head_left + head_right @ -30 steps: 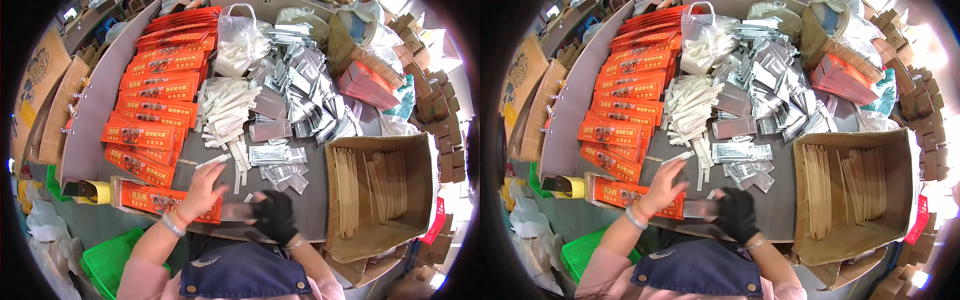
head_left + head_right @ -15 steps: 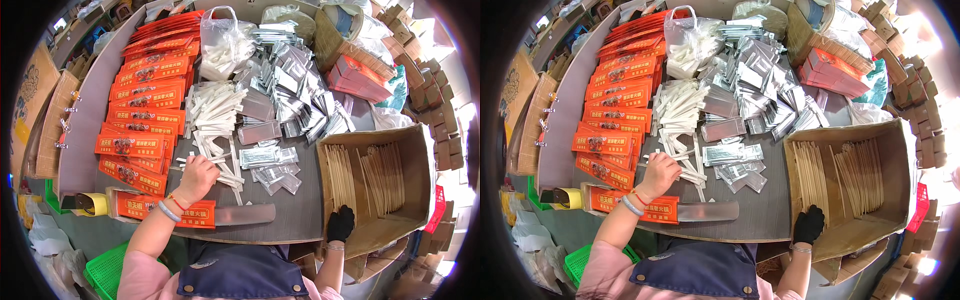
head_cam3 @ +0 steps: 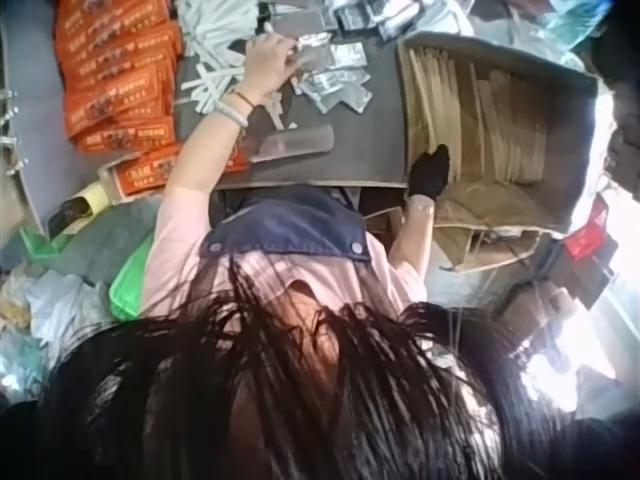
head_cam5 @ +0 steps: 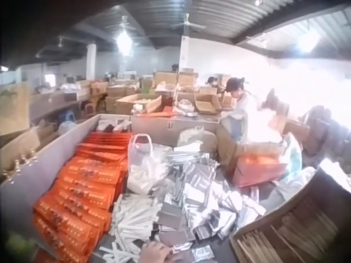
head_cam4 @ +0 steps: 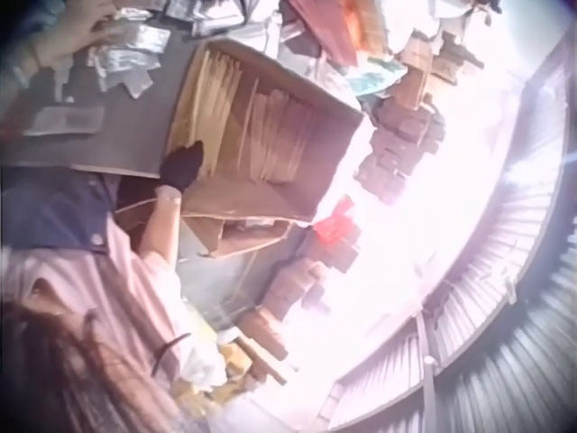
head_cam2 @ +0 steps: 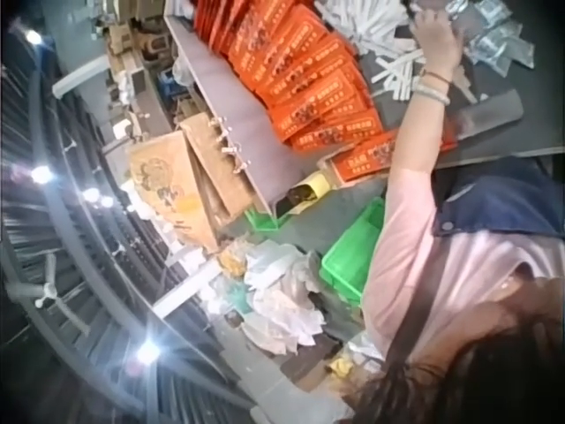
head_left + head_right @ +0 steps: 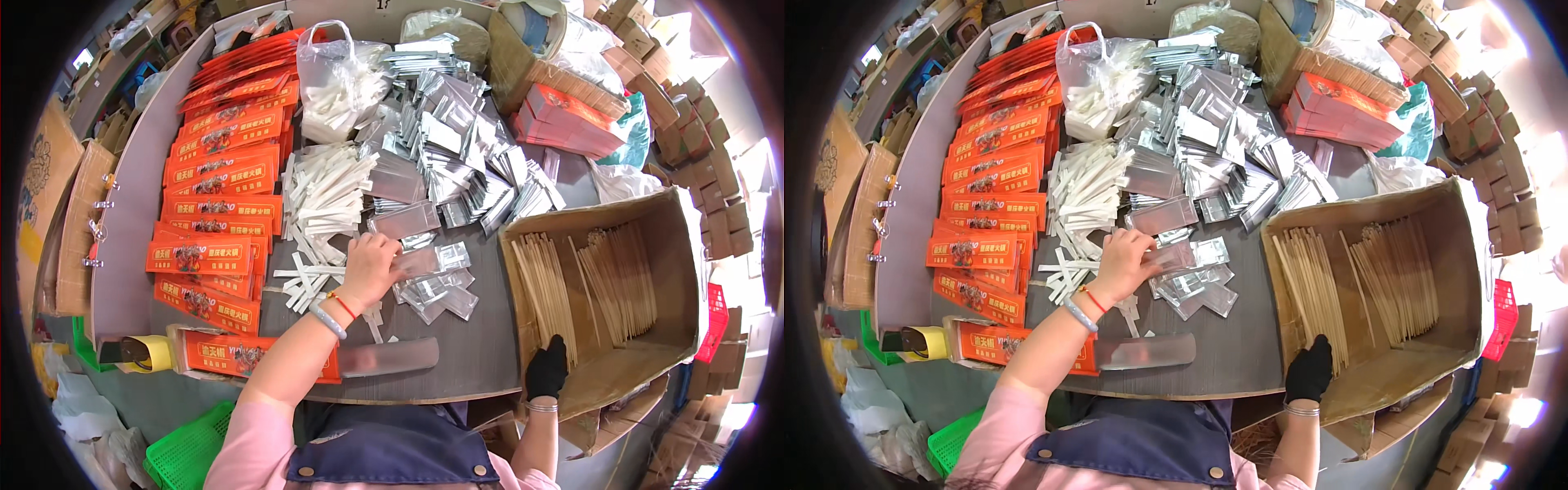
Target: Packaging wooden sticks into silver sleeves and placing them into red boxes on a production line.
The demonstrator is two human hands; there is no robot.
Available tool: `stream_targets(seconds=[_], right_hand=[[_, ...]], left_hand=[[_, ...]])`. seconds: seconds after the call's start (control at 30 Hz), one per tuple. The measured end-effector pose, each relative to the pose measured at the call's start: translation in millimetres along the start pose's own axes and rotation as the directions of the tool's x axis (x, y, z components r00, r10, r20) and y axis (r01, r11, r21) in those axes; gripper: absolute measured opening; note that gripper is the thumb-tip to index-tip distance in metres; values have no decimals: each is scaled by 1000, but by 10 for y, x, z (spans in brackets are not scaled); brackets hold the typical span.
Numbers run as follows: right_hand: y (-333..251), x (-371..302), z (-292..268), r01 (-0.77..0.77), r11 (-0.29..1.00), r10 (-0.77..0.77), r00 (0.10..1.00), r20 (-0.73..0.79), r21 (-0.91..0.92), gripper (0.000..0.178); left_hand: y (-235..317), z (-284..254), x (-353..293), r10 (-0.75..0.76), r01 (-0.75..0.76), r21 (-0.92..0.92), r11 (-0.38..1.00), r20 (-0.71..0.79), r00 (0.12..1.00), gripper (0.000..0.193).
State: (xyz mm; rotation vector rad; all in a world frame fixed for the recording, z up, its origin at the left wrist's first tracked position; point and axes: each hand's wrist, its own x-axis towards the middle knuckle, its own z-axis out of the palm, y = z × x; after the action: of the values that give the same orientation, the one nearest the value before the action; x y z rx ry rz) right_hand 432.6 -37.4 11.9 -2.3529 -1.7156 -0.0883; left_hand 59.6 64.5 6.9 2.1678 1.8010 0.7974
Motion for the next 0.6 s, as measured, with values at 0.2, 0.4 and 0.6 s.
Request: stream_targets(seconds=[0.2,0.4,0.6], right_hand=[[-234,109,-397,295,889,-300,953,-42,349,20],[-784,41,-360,283,695,-644,654,396,661,21],[-1179,-181,-29,613,442,-885,417,206,655,24]], left_hand=[[384,-666,-433,59,143,-446,884,409,911,16],[269,-675,-1308,-119,152,-130,980,232,965,49],[272,-811,-1625,-69,74,-11,997,233,970,68]])
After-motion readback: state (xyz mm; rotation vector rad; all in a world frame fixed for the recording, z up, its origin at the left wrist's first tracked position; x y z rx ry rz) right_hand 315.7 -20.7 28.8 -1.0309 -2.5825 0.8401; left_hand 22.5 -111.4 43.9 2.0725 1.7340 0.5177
